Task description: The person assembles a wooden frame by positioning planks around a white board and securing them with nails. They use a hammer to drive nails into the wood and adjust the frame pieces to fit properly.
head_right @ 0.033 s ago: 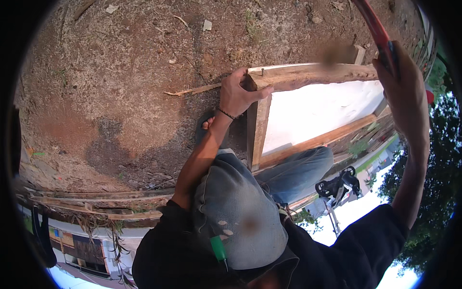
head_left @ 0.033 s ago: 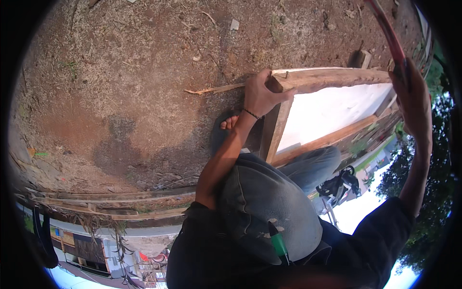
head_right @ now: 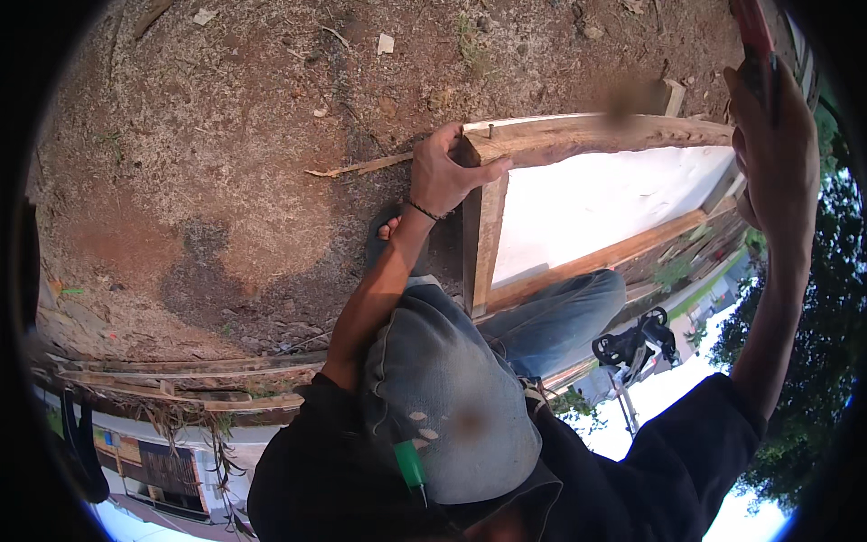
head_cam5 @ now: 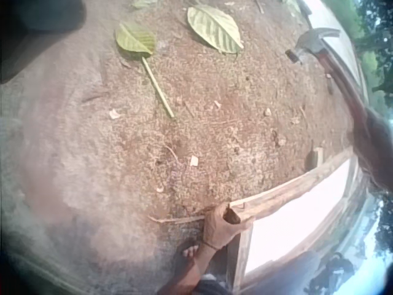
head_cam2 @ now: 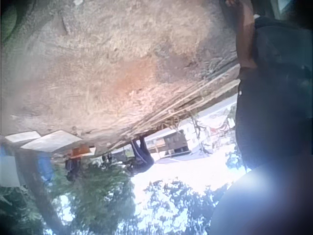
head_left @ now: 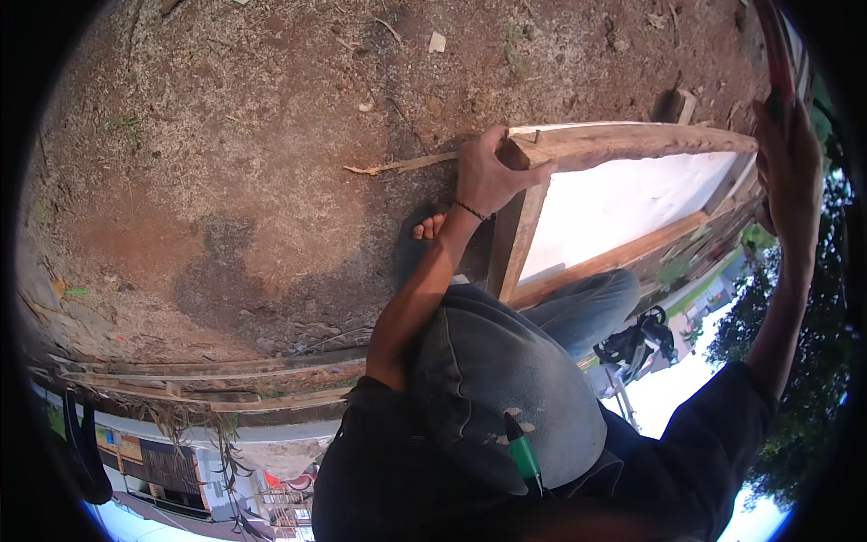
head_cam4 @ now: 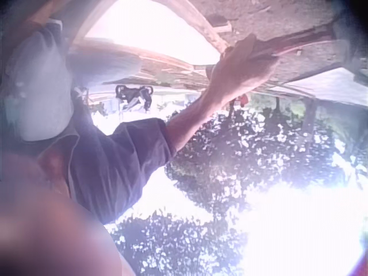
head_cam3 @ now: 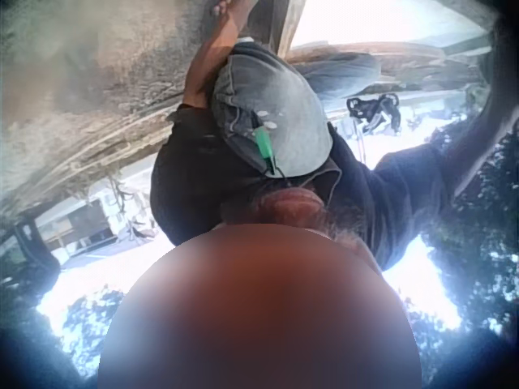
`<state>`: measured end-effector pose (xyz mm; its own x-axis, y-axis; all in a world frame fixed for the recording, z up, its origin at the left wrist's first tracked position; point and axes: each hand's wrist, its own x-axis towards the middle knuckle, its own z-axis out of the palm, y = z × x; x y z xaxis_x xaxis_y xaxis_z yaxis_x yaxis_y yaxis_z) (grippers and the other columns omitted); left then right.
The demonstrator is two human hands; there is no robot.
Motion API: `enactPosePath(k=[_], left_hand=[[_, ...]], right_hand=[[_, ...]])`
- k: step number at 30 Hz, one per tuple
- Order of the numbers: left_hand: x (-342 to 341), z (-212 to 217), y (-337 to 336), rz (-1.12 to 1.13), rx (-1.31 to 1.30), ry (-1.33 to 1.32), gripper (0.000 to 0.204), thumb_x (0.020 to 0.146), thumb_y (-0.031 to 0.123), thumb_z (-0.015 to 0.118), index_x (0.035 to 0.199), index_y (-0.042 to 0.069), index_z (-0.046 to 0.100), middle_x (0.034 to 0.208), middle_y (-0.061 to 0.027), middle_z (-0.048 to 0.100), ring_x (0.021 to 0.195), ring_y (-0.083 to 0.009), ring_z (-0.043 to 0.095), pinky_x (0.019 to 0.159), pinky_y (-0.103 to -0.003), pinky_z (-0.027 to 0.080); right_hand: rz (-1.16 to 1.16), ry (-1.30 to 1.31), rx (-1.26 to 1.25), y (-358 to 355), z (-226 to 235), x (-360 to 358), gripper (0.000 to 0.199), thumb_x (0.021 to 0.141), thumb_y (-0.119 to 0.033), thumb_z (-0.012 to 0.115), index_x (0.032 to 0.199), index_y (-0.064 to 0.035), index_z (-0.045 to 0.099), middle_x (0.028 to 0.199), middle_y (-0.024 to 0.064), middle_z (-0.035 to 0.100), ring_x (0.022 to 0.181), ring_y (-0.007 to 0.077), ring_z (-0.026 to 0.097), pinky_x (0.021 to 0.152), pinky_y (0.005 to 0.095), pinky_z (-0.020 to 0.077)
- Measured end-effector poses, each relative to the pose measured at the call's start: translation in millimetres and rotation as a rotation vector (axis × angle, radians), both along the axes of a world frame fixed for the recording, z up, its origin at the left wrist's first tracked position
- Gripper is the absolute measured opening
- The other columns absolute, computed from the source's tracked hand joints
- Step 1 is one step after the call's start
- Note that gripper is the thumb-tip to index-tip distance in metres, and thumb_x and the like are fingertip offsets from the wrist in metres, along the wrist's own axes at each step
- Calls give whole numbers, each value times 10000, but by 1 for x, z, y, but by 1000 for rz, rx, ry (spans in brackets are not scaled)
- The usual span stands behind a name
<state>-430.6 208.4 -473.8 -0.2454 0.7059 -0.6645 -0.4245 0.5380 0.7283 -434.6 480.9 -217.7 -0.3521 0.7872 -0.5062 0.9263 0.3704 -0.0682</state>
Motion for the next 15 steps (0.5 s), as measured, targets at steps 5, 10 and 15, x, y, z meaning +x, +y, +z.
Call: enactPosePath(k=[5,10,15], left_hand=[[7,-13,6,183,117,12,605,682,489,913,943,-16,707,800,-69,732,724,-100,675,646,-281,544],[3,-11,-3,85,38,-11,601,699,475,907,968,-22,702,852,-89,758,777,-124,718,680,-292,569],[3,-17,6,87,81,-17,613,697,470,908,1003,-23,710,859,-92,763,778,-124,723,689,-288,577]], right_hand=[[401,-71,-147,-63,-39,66,171,921,-26,625,1011,-10,481,623,175,546,559,321,575,541,448,443],[215,19,-80,1,-4,-6,129,988,-135,656,1035,-29,600,688,16,549,585,83,492,532,294,408],[411,-27,-30,-65,-41,71,112,952,-6,579,962,-13,467,614,171,558,529,281,594,496,412,441]])
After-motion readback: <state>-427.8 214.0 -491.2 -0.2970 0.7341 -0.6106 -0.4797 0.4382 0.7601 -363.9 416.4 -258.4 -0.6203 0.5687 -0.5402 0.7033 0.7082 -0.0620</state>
